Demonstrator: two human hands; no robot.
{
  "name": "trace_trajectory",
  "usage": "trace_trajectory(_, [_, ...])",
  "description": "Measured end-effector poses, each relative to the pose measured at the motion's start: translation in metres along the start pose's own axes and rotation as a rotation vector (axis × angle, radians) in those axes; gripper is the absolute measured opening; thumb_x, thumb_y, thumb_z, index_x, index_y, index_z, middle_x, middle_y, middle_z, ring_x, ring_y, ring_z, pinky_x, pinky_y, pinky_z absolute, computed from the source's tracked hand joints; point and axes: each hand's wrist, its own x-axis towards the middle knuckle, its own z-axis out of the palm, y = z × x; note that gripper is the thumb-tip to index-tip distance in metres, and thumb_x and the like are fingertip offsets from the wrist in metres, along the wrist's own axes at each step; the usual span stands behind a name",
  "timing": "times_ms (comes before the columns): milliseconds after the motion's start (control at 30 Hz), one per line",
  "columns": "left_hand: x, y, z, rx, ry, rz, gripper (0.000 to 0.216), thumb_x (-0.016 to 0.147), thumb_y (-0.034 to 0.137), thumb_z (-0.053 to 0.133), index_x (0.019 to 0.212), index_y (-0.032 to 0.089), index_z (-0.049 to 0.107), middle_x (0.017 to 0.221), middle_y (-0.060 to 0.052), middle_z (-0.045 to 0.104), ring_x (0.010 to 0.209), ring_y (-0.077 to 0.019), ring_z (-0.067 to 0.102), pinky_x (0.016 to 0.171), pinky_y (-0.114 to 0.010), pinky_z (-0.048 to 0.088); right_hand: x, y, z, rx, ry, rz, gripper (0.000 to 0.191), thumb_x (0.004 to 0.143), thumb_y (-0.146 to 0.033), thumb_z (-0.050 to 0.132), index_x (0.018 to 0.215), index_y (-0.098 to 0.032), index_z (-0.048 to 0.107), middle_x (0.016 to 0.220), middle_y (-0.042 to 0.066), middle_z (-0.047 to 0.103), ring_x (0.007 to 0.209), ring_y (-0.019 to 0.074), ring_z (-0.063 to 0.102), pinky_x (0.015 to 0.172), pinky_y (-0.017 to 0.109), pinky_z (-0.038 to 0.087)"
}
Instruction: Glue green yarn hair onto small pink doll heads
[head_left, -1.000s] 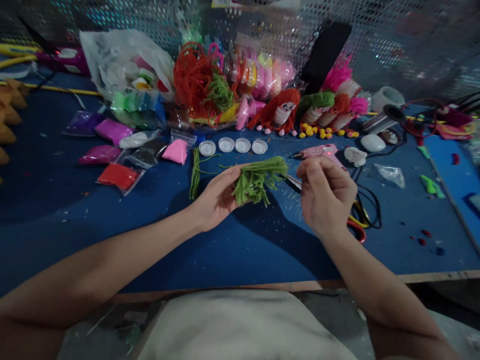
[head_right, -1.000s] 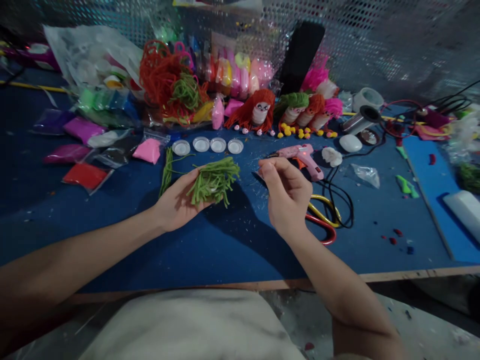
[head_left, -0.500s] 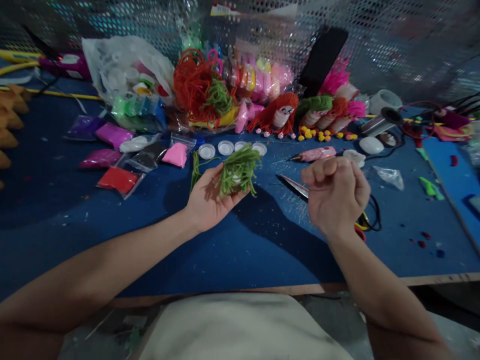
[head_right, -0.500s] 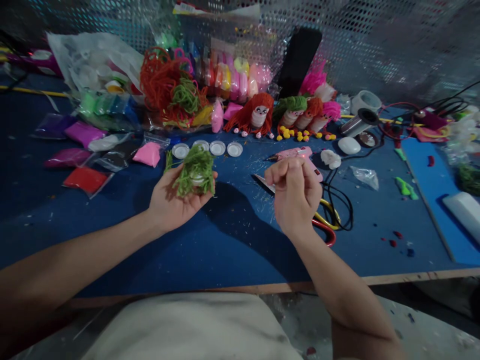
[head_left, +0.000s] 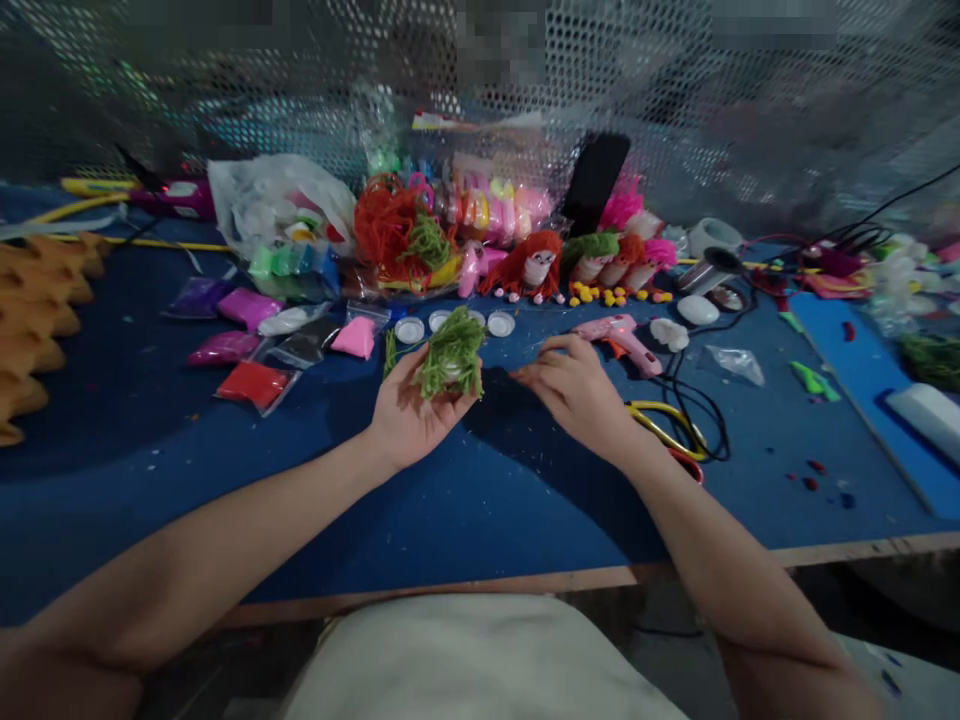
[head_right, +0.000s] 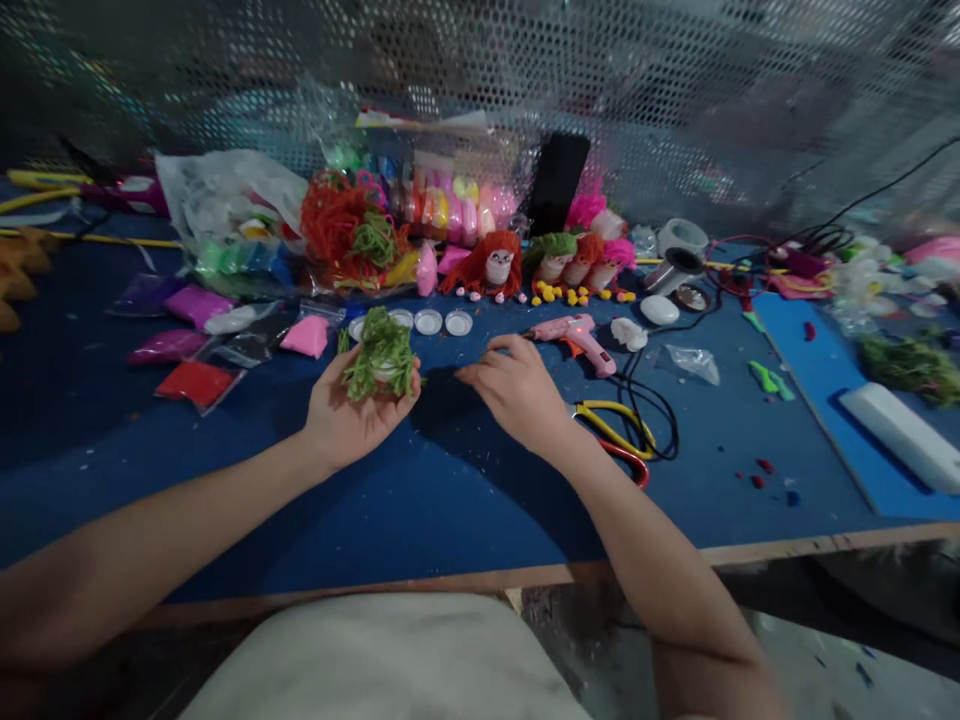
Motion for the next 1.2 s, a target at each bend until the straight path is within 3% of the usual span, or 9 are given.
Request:
trace_trajectory(133, [0.001, 0.001, 0.001, -0.035, -0.01, 0.035, 0.025, 0.095, 0.029, 0.053, 0.104, 0.011, 0.069, 0.087, -0.011, 0.078, 0.08, -0.0185, 0.076, 0.076, -0.029, 0.065, 0.001, 0.018, -0.028, 0.186, 0.373, 0.245, 0.026, 0.098, -0.031, 0.053, 0.103, -0.024, 0.078, 0.082, 0.003, 0.077, 0.081, 0.0204, 0.069, 0.084, 0.04, 0.054])
trace_trajectory(200, [0.002, 0.001, 0.002, -0.037, 0.007, 0.061, 0.024, 0.095, 0.028, 0.053, 0.106, 0.012, 0.068, 0.087, -0.01, 0.078, 0.08, -0.0186, 0.076, 0.076, -0.03, 0.065, 0.001, 0.028, -0.041, 0.246, 0.451, 0.352, 0.026, 0.096, -0.036, 0.058, 0.104, -0.024, 0.079, 0.084, 0.002, 0.077, 0.078, 0.0198, 0.07, 0.081, 0.038, 0.055])
trace_trajectory(333, [-0.002, -0.001, 0.004, -0.024, 0.044, 0.083, 0.027, 0.098, 0.029, 0.051, 0.108, 0.011, 0.068, 0.085, -0.01, 0.077, 0.077, -0.0188, 0.076, 0.073, -0.03, 0.065, -0.001, 0.042, -0.054, -0.05, 0.256, 0.253, 0.021, 0.092, -0.032, 0.064, 0.093, -0.022, 0.082, 0.093, 0.007, 0.077, 0.091, 0.0249, 0.065, 0.084, 0.041, 0.05])
trace_trajectory(433, [-0.012, -0.006, 0.006, -0.055, 0.075, 0.089, 0.025, 0.099, 0.028, 0.05, 0.108, 0.011, 0.068, 0.085, -0.01, 0.077, 0.077, -0.0183, 0.076, 0.074, -0.03, 0.066, -0.002, 0.045, -0.05, -0.439, 0.026, 0.16, 0.02, 0.091, -0.028, 0.064, 0.087, -0.022, 0.083, 0.093, 0.011, 0.074, 0.101, 0.0311, 0.056, 0.087, 0.045, 0.045])
trace_trajectory(533, [-0.026, -0.01, 0.006, -0.015, 0.077, 0.044, 0.023, 0.1, 0.025, 0.05, 0.102, 0.011, 0.068, 0.084, -0.011, 0.077, 0.074, -0.0193, 0.076, 0.072, -0.031, 0.066, -0.003, 0.045, -0.04, -0.589, -0.116, 0.112, 0.023, 0.093, -0.025, 0.06, 0.089, -0.022, 0.083, 0.098, 0.013, 0.072, 0.103, 0.0326, 0.052, 0.086, 0.045, 0.042])
trace_trajectory(767, [-0.041, 0.0, 0.002, -0.056, 0.077, 0.035, 0.029, 0.101, 0.029, 0.047, 0.104, 0.009, 0.068, 0.084, -0.013, 0.077, 0.071, -0.0207, 0.076, 0.061, -0.028, 0.065, -0.006, 0.053, -0.025, -0.677, -0.154, 0.063, 0.025, 0.095, -0.024, 0.057, 0.089, -0.021, 0.081, 0.096, 0.013, 0.07, 0.1, 0.0305, 0.047, 0.085, 0.043, 0.036])
trace_trajectory(1000, [-0.038, 0.001, -0.014, -0.1, 0.073, -0.034, 0.03, 0.102, 0.027, 0.047, 0.104, 0.007, 0.069, 0.085, -0.016, 0.077, 0.073, -0.0221, 0.076, 0.061, -0.028, 0.065, -0.008, 0.056, -0.016, -0.782, -0.146, 0.0, 0.021, 0.095, -0.019, 0.057, 0.085, -0.02, 0.076, 0.097, 0.011, 0.071, 0.101, 0.0285, 0.046, 0.092, 0.041, 0.033])
trace_trajectory(1133, [-0.038, 0.005, -0.014, -0.092, 0.074, -0.038, 0.033, 0.102, 0.028, 0.047, 0.1, 0.005, 0.07, 0.086, -0.016, 0.076, 0.071, -0.0222, 0.076, 0.064, -0.029, 0.065, -0.007, 0.052, -0.018, -0.804, -0.093, 0.021, 0.02, 0.096, -0.021, 0.056, 0.091, -0.019, 0.076, 0.094, 0.011, 0.071, 0.102, 0.0293, 0.048, 0.091, 0.041, 0.034])
trace_trajectory(1200, [-0.037, 0.008, -0.012, -0.091, 0.081, -0.03, 0.032, 0.102, 0.028, 0.047, 0.098, 0.006, 0.07, 0.086, -0.016, 0.076, 0.071, -0.022, 0.076, 0.064, -0.029, 0.066, -0.008, 0.052, -0.023, -0.794, 0.004, 0.088, 0.025, 0.099, -0.027, 0.053, 0.098, -0.019, 0.077, 0.095, 0.012, 0.07, 0.104, 0.0312, 0.049, 0.09, 0.043, 0.035])
